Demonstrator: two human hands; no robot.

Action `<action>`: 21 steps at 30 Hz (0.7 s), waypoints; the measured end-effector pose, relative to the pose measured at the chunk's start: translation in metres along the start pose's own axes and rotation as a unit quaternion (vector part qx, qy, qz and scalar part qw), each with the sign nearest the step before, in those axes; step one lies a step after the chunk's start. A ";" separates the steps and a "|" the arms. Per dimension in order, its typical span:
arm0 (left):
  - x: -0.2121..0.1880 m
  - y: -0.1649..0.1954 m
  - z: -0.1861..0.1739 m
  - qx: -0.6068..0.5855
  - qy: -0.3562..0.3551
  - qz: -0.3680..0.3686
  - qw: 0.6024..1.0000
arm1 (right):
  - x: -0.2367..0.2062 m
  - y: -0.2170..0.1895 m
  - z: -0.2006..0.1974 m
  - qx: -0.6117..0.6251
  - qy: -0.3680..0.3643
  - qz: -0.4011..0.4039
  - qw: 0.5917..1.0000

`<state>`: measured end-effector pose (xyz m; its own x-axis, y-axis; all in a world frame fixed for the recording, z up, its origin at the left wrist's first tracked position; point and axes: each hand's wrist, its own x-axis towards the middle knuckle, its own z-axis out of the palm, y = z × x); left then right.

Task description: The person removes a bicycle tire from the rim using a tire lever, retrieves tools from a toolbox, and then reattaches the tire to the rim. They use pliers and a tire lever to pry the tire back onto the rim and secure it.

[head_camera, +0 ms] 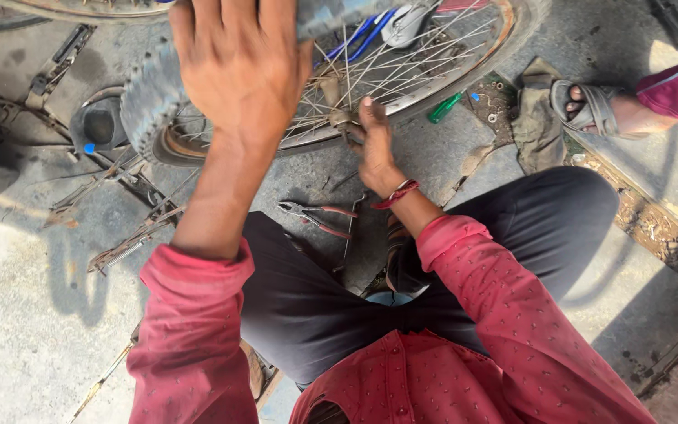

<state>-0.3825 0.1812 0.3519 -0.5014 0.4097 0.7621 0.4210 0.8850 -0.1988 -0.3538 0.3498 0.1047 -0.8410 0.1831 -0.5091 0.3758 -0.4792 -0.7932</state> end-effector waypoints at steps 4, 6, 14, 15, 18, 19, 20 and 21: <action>0.009 0.040 -0.040 -0.054 -0.075 0.000 0.996 | -0.024 -0.006 0.002 0.076 -0.033 0.002 0.997; 0.003 0.049 -0.057 -0.170 -0.118 0.029 0.978 | -0.023 -0.007 -0.011 0.100 -0.039 0.035 0.994; -0.089 -0.005 -0.083 -0.169 -0.199 -0.108 0.959 | 0.014 -0.017 -0.059 0.103 -0.023 0.131 0.986; -0.098 -0.009 -0.083 -0.210 -0.213 -0.147 0.943 | 0.016 -0.017 -0.059 0.106 -0.024 0.135 0.985; -0.099 -0.013 -0.086 -0.145 -0.257 -0.173 0.940 | 0.012 -0.023 -0.055 0.102 -0.044 0.142 0.984; -0.091 -0.014 -0.090 -0.139 -0.229 -0.147 0.952 | 0.007 -0.027 -0.051 0.100 -0.058 0.140 0.983; -0.077 -0.015 -0.097 -0.133 -0.202 -0.117 0.963 | 0.002 -0.031 -0.046 0.101 -0.071 0.139 0.983; -0.061 -0.016 -0.104 -0.135 -0.169 -0.065 0.974 | -0.004 -0.036 -0.041 0.128 -0.078 0.150 0.977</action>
<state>-0.2804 0.1192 0.3729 -0.7651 0.3871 0.5146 0.4976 0.8626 0.0910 -0.3478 0.4018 0.1218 -0.7643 -0.1220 -0.6333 0.5218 -0.6941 -0.4960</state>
